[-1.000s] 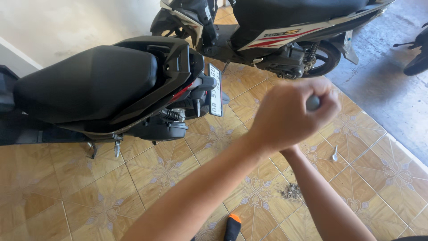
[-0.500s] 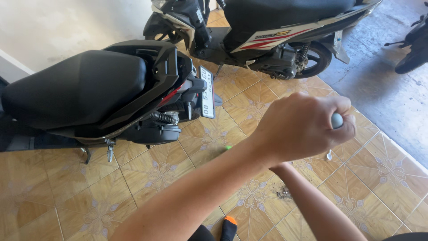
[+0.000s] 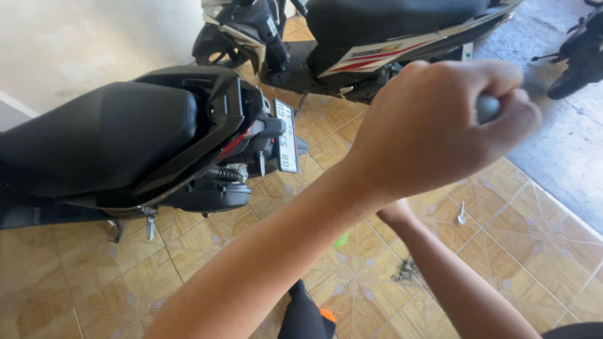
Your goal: The person sweeps the tiled floor using a broom, moving the broom around several parked motorcycles and scooters to collect debris.
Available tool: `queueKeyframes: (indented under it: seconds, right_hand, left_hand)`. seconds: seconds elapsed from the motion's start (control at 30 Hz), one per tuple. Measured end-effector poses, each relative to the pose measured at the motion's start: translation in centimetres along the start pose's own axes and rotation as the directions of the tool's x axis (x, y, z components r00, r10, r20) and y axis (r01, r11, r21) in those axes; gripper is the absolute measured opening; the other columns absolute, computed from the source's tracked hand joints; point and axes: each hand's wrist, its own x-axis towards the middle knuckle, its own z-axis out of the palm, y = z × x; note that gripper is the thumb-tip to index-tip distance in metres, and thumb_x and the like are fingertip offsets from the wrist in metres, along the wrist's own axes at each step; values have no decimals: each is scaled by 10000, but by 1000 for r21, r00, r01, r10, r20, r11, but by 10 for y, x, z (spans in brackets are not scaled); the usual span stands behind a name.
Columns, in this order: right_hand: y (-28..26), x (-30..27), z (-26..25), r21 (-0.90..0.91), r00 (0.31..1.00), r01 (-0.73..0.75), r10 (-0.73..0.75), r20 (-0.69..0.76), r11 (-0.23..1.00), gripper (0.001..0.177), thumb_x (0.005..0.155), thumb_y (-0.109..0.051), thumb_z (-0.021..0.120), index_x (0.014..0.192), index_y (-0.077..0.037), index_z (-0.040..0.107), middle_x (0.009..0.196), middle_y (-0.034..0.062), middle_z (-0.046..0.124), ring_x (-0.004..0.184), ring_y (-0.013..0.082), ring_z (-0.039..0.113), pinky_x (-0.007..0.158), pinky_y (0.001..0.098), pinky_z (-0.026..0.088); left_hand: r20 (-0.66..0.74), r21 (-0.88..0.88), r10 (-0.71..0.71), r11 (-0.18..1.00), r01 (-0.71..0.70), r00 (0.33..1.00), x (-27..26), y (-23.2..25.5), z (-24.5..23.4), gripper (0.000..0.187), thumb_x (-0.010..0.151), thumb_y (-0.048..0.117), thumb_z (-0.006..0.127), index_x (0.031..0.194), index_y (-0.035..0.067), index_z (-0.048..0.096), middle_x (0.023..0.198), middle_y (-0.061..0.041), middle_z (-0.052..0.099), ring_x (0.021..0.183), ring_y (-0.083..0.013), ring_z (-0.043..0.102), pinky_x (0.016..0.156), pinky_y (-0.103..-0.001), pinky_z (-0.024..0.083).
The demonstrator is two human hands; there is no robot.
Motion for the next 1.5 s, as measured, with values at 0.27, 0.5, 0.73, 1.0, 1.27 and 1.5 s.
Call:
queueKeyframes:
  seconds: [0.27, 0.5, 0.73, 1.0, 1.27, 1.5]
  right_hand:
    - [-29, 59, 60, -36, 910, -77, 85, 407, 996, 359, 901, -239, 698, 1190, -46, 605, 1149, 81, 604, 1110, 189, 574, 929, 376, 482]
    - [17, 72, 16, 632, 965, -228, 85, 248, 740, 410, 887, -227, 703, 1241, -45, 604, 1210, 88, 624, 1168, 197, 592, 974, 380, 497]
    - [40, 70, -45, 214, 999, 24, -34, 43, 977, 464, 874, -214, 708, 1293, -44, 603, 1271, 94, 644, 1226, 206, 610, 1018, 384, 512]
    - [23, 122, -2, 35, 996, -19, 22, -92, 999, 409, 863, -204, 703, 1239, -46, 665, 1216, 99, 705, 1178, 205, 664, 991, 382, 546]
    - [-12, 161, 36, -129, 889, -142, 183, 419, 982, 432, 850, -230, 724, 1236, -47, 662, 1211, 112, 701, 1162, 228, 660, 977, 388, 540]
    - [37, 145, 2, 640, 959, -255, 104, 264, 724, 453, 839, -252, 743, 1234, -48, 659, 1206, 123, 699, 1148, 247, 656, 965, 392, 534]
  left_hand:
    - [285, 135, -32, 991, -7, 958, -6, -69, 15, 230, 910, 292, 547, 762, 193, 692, 559, 12, 640, 507, -143, 646, 474, -332, 499]
    - [270, 37, -88, 996, 81, 959, 17, -100, 8, 232, 883, 339, 569, 765, 179, 689, 563, -12, 661, 539, -187, 663, 548, -359, 519]
    - [203, -173, -149, 967, 185, 968, 23, -133, 13, 242, 946, 312, 568, 801, 157, 684, 621, -5, 662, 504, -124, 634, 551, -312, 523]
    - [280, 2, -100, 995, 104, 955, 92, -117, -16, 316, 960, 330, 551, 744, 153, 700, 507, -15, 641, 404, -97, 579, 455, -292, 484]
    - [475, 99, -51, 995, 5, 879, 70, -145, 8, 240, 935, 313, 532, 822, 206, 714, 613, 15, 709, 518, -154, 686, 535, -354, 554]
    - [320, 0, -10, 1000, 10, 947, 65, -167, 16, 217, 865, 325, 578, 807, 190, 737, 575, -41, 680, 538, -219, 668, 559, -387, 544]
